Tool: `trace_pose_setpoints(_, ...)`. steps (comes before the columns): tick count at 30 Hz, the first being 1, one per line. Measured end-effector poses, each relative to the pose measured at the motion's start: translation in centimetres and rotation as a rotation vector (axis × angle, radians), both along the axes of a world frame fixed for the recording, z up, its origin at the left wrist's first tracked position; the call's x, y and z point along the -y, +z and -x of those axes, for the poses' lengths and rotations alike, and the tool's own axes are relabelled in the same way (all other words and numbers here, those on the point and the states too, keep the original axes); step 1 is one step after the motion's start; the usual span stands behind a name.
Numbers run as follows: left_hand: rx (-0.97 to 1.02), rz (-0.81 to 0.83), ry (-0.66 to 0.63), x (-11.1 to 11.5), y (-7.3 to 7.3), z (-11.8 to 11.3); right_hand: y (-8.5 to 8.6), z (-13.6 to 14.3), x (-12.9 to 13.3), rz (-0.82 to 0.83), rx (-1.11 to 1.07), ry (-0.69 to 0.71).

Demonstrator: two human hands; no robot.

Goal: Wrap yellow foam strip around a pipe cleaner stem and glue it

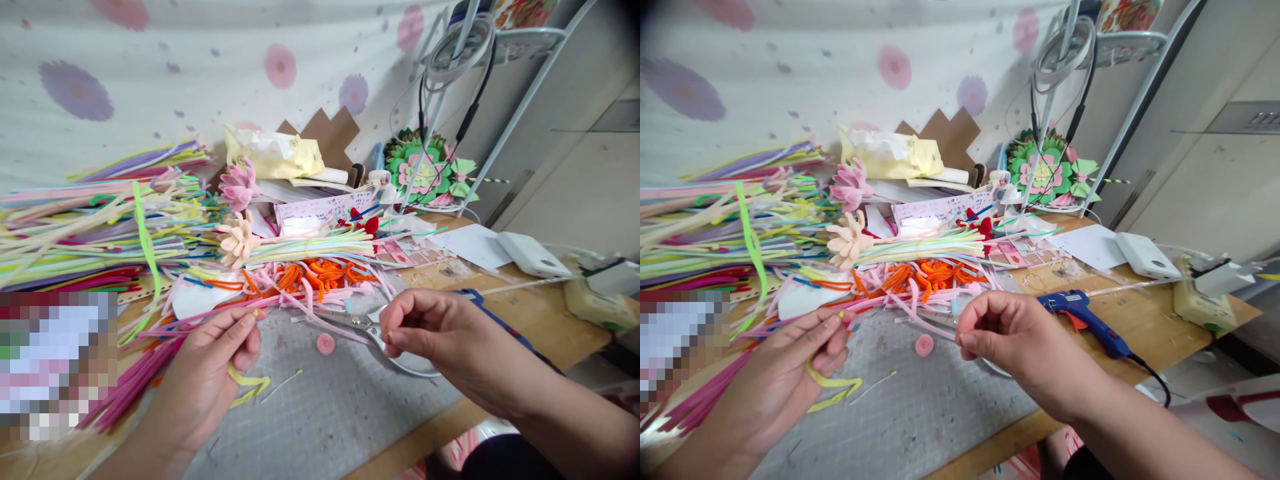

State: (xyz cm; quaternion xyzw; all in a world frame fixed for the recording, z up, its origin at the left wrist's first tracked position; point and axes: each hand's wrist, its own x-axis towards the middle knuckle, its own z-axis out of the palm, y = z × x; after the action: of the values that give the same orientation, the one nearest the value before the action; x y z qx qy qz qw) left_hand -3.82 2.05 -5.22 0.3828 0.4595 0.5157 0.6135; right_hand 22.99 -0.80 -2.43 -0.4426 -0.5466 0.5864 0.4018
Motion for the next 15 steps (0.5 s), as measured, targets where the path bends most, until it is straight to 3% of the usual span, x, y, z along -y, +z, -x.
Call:
trace_pose_setpoints(5, -0.002, -0.005, 0.017, 0.1, 0.1, -0.1, 1.1, -2.3, 1.3, -0.250, 0.319, 0.209)
trace_pose_setpoints(7, -0.005, -0.006, 0.015, 0.2, 0.1, 0.0, 1.3, -3.0, 1.6, -0.308, 0.342, 0.214)
trace_pose_setpoints(12, -0.007, 0.003, 0.000, 0.2, 0.0, 0.0, 0.9, -3.5, 1.7, -0.304, 0.295, 0.165)
trace_pose_setpoints(15, -0.008, -0.016, -0.004, 0.2, -0.1, 0.0, 0.7, -3.6, 2.8, -0.172, 0.243, 0.166)
